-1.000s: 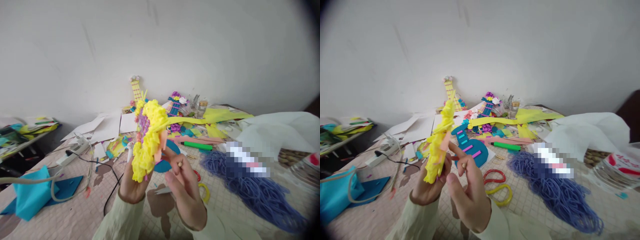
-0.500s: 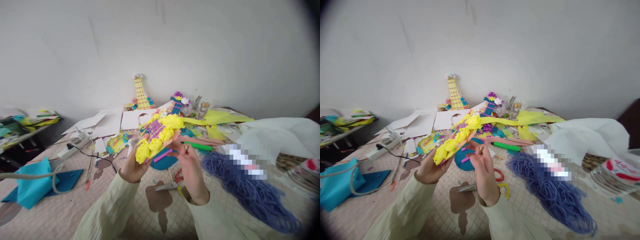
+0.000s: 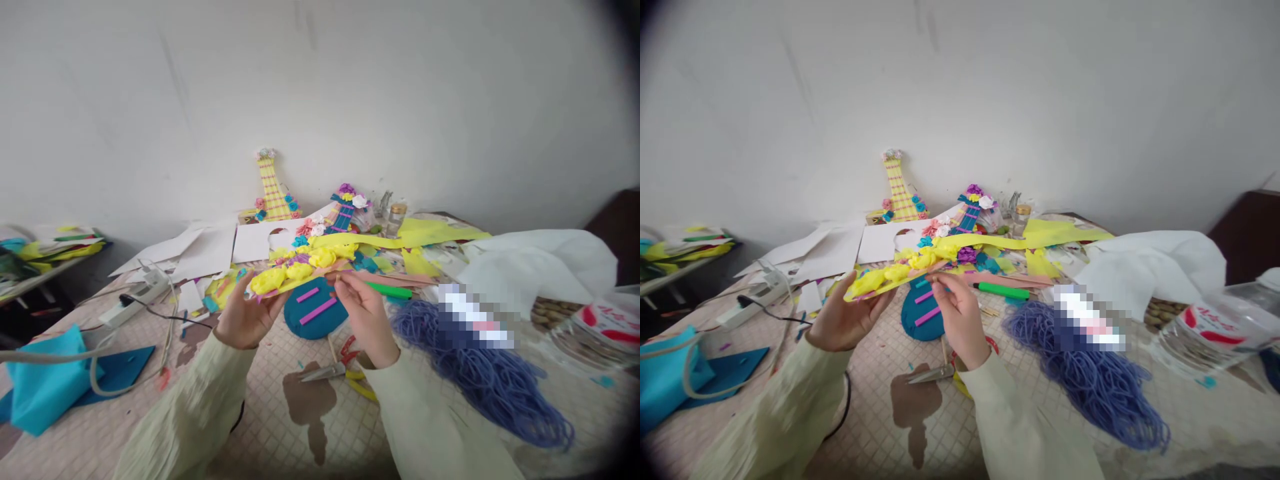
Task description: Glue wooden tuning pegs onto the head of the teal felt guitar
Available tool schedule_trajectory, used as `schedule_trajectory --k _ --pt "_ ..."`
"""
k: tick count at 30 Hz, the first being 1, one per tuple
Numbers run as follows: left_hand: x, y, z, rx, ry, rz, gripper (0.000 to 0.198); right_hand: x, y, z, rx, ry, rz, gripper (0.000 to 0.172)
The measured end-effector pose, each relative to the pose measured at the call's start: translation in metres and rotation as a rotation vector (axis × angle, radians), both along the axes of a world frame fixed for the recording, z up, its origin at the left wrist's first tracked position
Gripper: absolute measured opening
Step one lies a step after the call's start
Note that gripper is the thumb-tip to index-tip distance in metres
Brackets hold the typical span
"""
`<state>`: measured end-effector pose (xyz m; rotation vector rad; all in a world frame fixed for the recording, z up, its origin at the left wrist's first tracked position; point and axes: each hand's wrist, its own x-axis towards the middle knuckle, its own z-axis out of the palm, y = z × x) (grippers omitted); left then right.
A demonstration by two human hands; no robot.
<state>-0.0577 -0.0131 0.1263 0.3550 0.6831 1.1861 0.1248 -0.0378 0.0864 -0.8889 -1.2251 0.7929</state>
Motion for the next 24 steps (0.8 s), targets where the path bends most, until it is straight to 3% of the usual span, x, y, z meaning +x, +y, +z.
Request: schedule_trajectory --k 8,13,18,24 --pt "-0.008 0.007 0.019 0.010 -0.041 -0.021 0.051 -0.006 0.024 0.008 0.022 0.042 -0.134 0.023" --pt "-0.011 0.011 0.023 0.042 -0.004 -0.005 0.050 -0.008 0.033 0.013 0.031 0.043 -0.121 0.020" --pt "-0.008 0.008 0.020 0.074 0.027 0.022 0.043 -0.010 0.027 0.008 0.059 -0.018 -0.113 0.017" --pt "-0.005 -0.005 0.007 0.062 0.018 0.007 0.045 -0.012 0.009 -0.014 0.010 -0.024 -0.109 0.021"
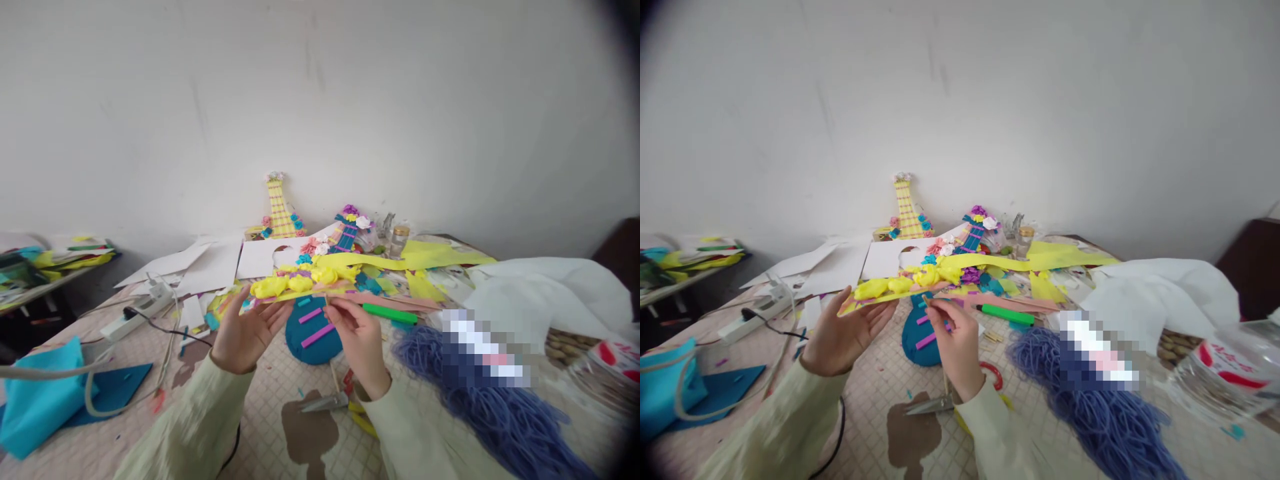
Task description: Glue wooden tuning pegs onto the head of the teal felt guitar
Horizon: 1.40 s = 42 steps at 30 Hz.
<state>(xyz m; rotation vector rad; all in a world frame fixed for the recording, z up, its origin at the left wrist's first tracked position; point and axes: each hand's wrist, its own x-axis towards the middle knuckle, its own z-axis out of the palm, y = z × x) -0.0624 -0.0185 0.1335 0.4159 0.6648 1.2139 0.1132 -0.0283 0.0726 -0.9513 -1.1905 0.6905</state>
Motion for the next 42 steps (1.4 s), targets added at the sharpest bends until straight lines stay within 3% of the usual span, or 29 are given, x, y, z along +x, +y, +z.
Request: schedule_trajectory --k 6,15,21,26,32,37,42 --pt "0.002 -0.009 -0.007 -0.012 0.011 -0.009 0.032 -0.005 -0.018 0.002 -0.084 0.059 0.061 0.021" --pt "0.001 -0.008 -0.008 0.012 -0.004 0.000 0.028 -0.006 -0.023 0.010 -0.055 0.051 0.077 0.021" --pt "0.006 -0.013 -0.011 0.125 0.044 0.016 0.011 -0.004 -0.026 0.010 -0.064 -0.002 0.082 0.020" --pt "0.017 -0.015 -0.016 0.131 0.130 0.079 0.023 0.001 -0.035 0.007 -0.073 -0.034 0.131 0.020" --pt "0.023 -0.020 -0.016 0.144 0.129 0.171 0.040 0.022 -0.047 -0.003 -0.129 0.003 0.078 0.020" --pt "0.007 -0.019 -0.010 0.181 0.102 0.222 0.046 0.052 -0.046 -0.017 -0.194 0.039 -0.032 0.022" --pt "-0.017 0.017 -0.010 0.272 0.105 0.271 0.044 0.088 -0.028 -0.054 -0.161 0.250 -0.133 0.014"
